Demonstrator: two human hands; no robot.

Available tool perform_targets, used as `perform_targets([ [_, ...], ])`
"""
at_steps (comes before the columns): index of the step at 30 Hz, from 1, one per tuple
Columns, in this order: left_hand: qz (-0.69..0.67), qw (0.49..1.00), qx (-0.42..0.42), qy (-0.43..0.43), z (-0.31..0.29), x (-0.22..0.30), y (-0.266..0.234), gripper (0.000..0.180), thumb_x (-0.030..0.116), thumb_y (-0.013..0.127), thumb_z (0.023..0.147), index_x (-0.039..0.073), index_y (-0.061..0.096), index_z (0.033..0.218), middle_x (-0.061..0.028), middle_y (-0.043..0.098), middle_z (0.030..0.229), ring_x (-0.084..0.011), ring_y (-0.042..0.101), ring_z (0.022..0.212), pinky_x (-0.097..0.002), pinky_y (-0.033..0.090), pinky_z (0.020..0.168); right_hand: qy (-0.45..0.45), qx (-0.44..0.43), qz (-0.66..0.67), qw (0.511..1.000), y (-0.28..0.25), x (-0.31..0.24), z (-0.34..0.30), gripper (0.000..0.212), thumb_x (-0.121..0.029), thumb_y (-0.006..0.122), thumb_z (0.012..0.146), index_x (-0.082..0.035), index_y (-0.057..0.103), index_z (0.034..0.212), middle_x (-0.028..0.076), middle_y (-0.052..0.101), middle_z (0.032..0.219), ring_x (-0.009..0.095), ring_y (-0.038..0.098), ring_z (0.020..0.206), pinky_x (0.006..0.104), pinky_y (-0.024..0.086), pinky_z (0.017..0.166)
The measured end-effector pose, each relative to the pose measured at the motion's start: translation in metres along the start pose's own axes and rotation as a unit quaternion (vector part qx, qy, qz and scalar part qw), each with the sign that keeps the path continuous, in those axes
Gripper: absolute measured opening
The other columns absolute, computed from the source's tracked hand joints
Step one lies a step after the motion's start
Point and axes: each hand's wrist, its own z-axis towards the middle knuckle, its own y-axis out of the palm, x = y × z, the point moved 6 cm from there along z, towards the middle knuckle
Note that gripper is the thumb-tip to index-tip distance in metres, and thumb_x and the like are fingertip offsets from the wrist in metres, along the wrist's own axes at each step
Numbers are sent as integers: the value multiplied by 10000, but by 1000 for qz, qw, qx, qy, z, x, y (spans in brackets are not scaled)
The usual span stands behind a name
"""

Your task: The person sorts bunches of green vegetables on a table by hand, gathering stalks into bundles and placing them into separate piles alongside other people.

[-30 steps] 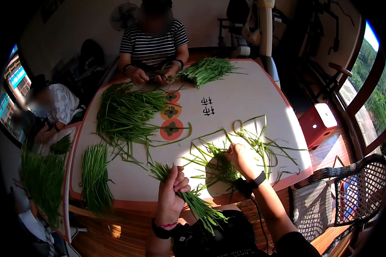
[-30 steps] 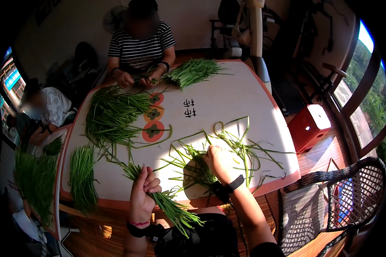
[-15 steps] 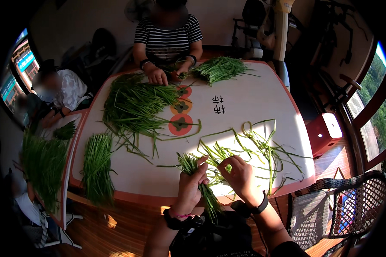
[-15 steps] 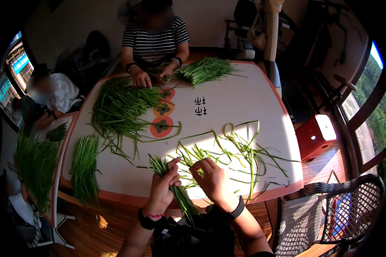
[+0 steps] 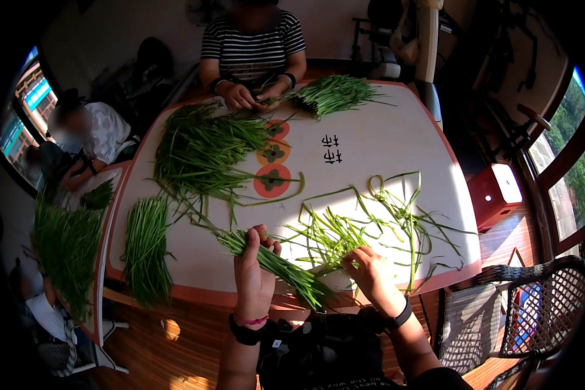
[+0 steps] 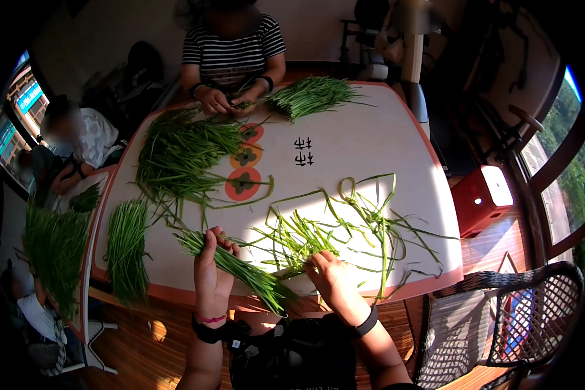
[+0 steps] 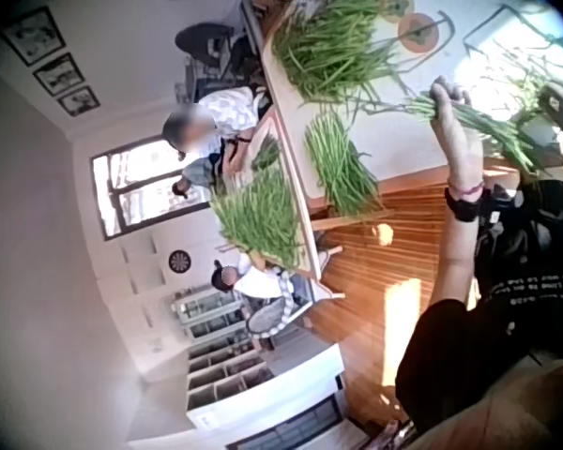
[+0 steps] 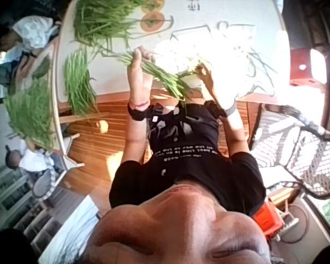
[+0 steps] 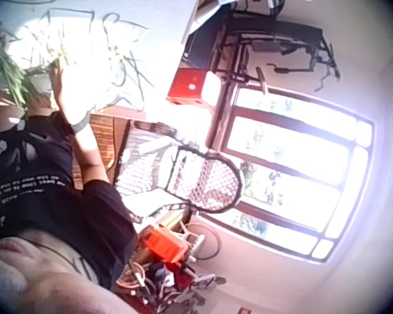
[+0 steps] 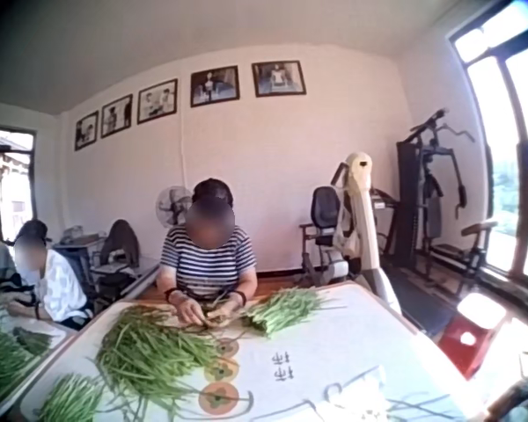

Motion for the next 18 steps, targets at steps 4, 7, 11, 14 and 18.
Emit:
perform_targets([
  [4,-27,999,19,9,-2,19,-5,211,264,591,876,103,543,1003,-1,564,873,-149,555,878,-355,470,855,-17,-7,8,1000,-4,4,0,141,-250,686,740,-123,630,766,31,604,749,250,604,625,338,468,545],
  [7,-34,999,29,11,-4,25,-6,193,265,555,899,101,535,1000,25,508,771,-104,520,710,-290,488,735,-3,-4,42,999,-12,-3,16,212,-300,685,758,-98,626,785,59,586,764,266,594,631,357,465,555],
  [11,-88,994,10,-57,-7,19,-5,177,263,523,920,91,528,959,44,349,649,-34,297,545,-142,328,486,-2,-7,34,999,-15,-16,48,256,-314,660,783,-62,614,789,100,579,769,305,588,659,386,467,577],
  [14,-71,994,-22,-82,-15,16,0,175,262,521,921,89,526,937,53,351,631,-27,297,527,-140,317,463,-65,-57,4,996,12,-19,68,294,-317,652,784,-31,584,768,133,581,733,319,588,635,402,470,566],
  [18,-41,993,-34,-102,-19,12,5,173,262,551,905,90,536,909,66,332,602,-20,273,498,-147,277,448,-129,-51,-76,987,31,-26,76,251,-239,657,745,-26,540,682,144,558,618,321,574,541,405,460,494],
])
